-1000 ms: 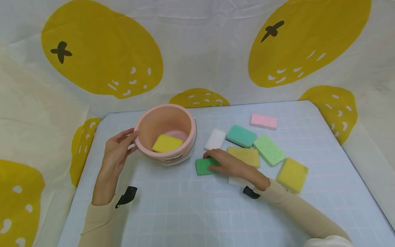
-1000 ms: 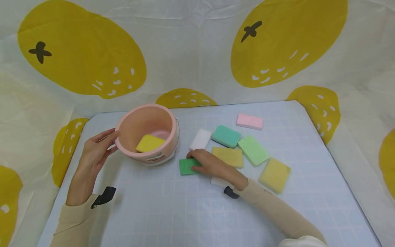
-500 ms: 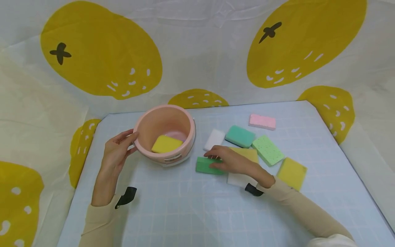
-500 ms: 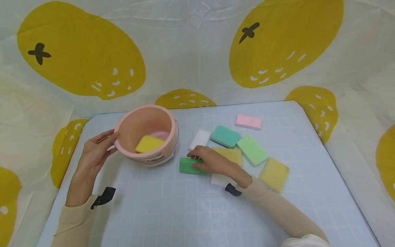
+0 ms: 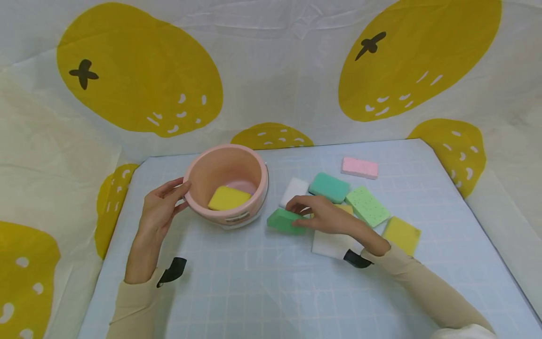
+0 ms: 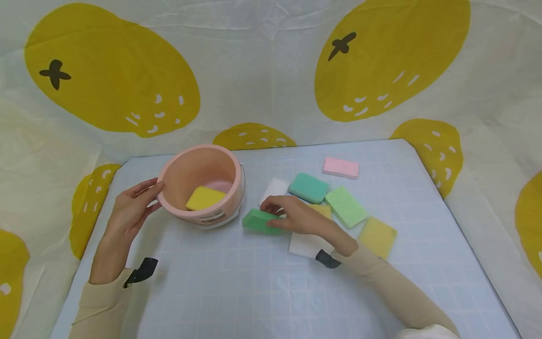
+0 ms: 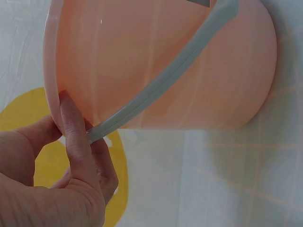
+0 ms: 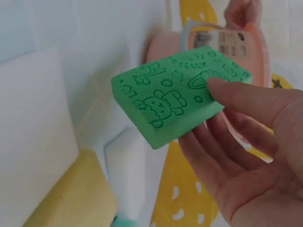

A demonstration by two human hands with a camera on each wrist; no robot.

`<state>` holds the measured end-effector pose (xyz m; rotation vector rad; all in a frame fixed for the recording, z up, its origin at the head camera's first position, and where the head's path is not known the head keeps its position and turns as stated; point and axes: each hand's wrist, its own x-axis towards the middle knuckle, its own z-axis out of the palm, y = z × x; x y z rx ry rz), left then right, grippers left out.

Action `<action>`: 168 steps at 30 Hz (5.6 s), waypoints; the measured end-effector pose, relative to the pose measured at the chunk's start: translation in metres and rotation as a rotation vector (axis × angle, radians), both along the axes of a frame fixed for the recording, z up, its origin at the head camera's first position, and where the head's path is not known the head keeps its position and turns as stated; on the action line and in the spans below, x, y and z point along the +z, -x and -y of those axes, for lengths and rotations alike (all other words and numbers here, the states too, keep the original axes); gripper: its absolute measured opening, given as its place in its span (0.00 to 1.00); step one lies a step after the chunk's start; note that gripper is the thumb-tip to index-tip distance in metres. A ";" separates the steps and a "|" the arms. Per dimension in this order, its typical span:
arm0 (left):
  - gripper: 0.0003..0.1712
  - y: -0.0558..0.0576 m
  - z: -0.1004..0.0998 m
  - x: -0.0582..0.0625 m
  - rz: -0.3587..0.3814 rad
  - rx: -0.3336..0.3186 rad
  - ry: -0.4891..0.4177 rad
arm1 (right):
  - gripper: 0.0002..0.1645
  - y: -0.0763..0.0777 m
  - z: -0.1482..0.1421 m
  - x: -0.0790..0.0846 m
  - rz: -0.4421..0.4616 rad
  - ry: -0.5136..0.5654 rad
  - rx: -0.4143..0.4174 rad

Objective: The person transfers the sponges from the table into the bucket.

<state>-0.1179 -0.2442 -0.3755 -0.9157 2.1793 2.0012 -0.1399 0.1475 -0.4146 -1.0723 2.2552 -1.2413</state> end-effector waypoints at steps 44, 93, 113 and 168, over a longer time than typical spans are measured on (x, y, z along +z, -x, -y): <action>0.47 0.003 0.003 -0.002 0.017 -0.003 -0.029 | 0.20 0.033 0.043 0.077 0.161 0.321 0.021; 0.46 0.001 0.002 -0.001 -0.012 -0.003 -0.052 | 0.22 0.090 0.137 0.065 0.119 0.198 -0.057; 0.47 0.001 0.003 -0.002 0.002 0.000 -0.050 | 0.25 0.094 0.162 0.059 -0.092 -0.056 0.058; 0.46 0.005 -0.002 -0.002 0.046 0.015 -0.031 | 0.14 0.090 0.178 0.046 -0.445 -0.610 0.045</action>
